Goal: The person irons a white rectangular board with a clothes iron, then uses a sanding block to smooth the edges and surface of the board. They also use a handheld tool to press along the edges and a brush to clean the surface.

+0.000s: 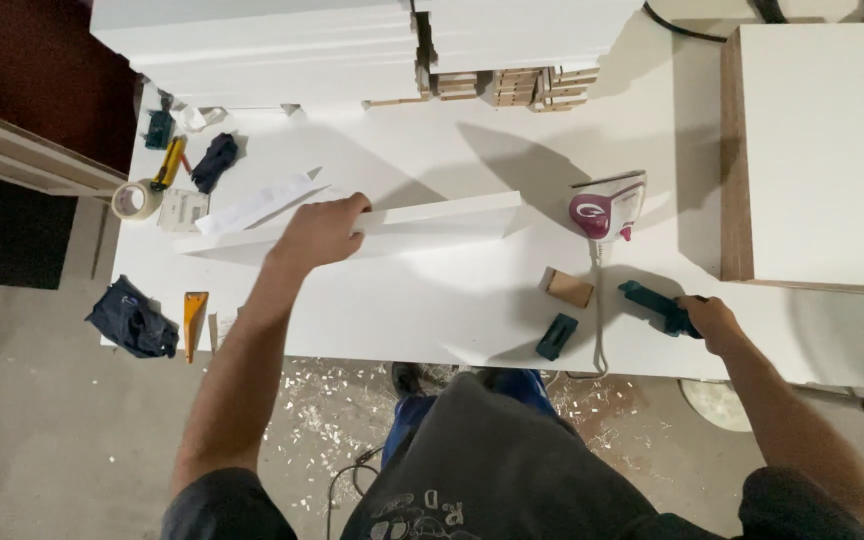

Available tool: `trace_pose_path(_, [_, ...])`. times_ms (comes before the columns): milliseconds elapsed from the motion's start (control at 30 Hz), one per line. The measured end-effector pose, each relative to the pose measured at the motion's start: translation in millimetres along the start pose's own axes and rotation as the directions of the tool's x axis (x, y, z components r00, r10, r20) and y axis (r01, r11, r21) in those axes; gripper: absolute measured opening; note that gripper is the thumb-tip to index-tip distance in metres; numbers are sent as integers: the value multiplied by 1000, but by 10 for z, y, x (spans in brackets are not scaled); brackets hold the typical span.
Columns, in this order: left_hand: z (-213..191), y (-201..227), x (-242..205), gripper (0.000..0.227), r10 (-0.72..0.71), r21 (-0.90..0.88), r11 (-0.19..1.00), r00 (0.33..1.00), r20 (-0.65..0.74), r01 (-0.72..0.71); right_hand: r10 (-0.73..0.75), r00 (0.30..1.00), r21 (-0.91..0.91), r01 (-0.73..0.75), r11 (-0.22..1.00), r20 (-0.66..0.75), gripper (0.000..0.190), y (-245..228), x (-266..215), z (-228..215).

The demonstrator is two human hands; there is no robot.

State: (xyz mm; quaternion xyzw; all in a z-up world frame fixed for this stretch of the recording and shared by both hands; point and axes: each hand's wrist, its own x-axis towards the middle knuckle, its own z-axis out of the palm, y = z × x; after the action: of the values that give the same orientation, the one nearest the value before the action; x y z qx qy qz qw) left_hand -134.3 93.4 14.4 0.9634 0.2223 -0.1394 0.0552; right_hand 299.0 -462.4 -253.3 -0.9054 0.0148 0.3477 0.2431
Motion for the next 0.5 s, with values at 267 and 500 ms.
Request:
trace_pose_path(267, [189, -236, -410, 35, 130, 72, 990, 987, -92, -124, -180, 948, -395, 65, 917, -261, 90, -994, -1365, 109])
trace_pose_path(500, [1211, -121, -736, 17, 358, 329, 923, 758, -545, -200, -396, 894, 646, 176, 742, 212, 57, -2082, -3747, 1623])
